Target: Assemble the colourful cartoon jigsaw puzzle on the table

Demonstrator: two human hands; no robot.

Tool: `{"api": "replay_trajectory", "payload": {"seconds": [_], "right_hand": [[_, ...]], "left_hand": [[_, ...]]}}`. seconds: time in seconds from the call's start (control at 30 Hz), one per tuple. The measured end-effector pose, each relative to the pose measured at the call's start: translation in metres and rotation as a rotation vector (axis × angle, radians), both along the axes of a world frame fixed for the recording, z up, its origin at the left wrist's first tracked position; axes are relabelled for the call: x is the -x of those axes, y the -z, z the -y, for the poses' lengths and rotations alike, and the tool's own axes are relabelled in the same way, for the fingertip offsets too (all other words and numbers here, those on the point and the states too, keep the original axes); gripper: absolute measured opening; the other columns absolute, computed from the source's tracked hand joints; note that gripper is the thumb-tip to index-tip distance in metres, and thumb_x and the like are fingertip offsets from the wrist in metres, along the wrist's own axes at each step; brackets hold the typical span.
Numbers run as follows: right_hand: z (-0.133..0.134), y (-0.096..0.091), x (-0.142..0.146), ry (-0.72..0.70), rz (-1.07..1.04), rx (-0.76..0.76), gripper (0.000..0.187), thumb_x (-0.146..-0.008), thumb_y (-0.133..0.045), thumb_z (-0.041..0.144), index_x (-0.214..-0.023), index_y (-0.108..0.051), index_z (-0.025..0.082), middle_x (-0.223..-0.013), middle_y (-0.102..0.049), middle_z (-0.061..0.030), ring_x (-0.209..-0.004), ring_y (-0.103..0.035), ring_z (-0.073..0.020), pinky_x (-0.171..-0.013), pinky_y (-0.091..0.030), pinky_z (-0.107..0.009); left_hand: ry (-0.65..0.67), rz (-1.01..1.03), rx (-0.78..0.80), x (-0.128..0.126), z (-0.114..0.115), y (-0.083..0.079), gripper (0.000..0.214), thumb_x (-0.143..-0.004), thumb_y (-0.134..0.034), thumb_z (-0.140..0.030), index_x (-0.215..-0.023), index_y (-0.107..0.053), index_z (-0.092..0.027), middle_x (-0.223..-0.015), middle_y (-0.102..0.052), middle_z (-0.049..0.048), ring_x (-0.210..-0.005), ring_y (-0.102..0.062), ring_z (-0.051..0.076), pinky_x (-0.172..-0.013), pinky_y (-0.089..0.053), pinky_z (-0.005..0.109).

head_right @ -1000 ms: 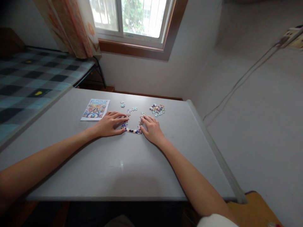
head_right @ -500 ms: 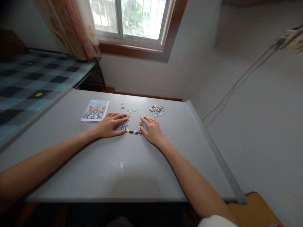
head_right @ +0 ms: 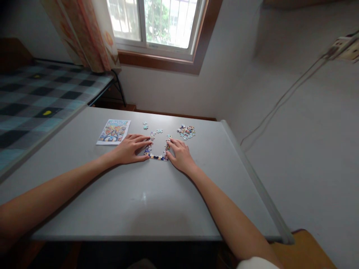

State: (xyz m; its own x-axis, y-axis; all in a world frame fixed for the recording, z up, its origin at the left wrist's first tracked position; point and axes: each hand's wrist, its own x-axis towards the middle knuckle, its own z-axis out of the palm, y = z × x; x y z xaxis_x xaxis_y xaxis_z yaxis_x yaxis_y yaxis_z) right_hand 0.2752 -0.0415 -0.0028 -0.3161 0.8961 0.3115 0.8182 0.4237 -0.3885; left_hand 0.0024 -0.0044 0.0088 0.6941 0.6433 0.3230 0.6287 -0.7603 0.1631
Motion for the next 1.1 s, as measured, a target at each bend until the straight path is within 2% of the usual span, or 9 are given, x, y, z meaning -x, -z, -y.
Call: {"api": "replay_trajectory", "payload": {"seconds": [0.2,0.53,0.77,1.1], "right_hand": [[0.0002,-0.0015,0.0004,0.001,0.013,0.016,0.042,-0.092,-0.054,0.035,-0.131,-0.063,0.019,-0.142,-0.057,-0.013,-0.134,-0.047,-0.0297,-0.111,-0.039,-0.051],[-0.0006,0.0014,-0.0004,0.001,0.005,0.011,0.04,-0.092,-0.056,0.035,-0.129,-0.065,0.021,-0.141,-0.057,-0.012,-0.133,-0.047,-0.0297,-0.111,-0.038,-0.051],[0.0001,0.0017,-0.0001,0.011,-0.006,0.0,0.037,-0.092,-0.058,0.035,-0.126,-0.066,0.022,-0.14,-0.057,-0.0128,-0.132,-0.049,-0.0294,-0.11,-0.039,-0.051],[-0.0002,0.0015,-0.0005,0.004,-0.017,-0.005,0.035,-0.091,-0.059,0.034,-0.124,-0.067,0.024,-0.137,-0.059,-0.013,-0.13,-0.051,-0.0297,-0.109,-0.04,-0.051]], "left_hand": [[-0.014,-0.02,0.014,-0.0008,0.0017,-0.0031,0.056,-0.087,-0.058,-0.06,-0.132,-0.062,-0.027,-0.14,-0.059,0.0067,-0.126,-0.051,0.03,-0.108,-0.034,0.047],[0.003,0.011,0.007,-0.0007,0.0007,-0.0015,0.051,-0.09,-0.057,-0.056,-0.129,-0.064,-0.024,-0.136,-0.061,0.0082,-0.123,-0.053,0.03,-0.106,-0.036,0.047],[-0.006,0.0,-0.006,-0.0002,-0.0014,-0.0006,0.054,-0.093,-0.054,-0.052,-0.139,-0.055,-0.023,-0.14,-0.057,0.0096,-0.125,-0.052,0.029,-0.105,-0.037,0.046],[0.001,0.02,0.019,-0.0001,-0.0023,0.0008,0.045,-0.095,-0.052,-0.049,-0.131,-0.061,-0.025,-0.134,-0.061,0.0081,-0.123,-0.053,0.029,-0.105,-0.037,0.047]]}}
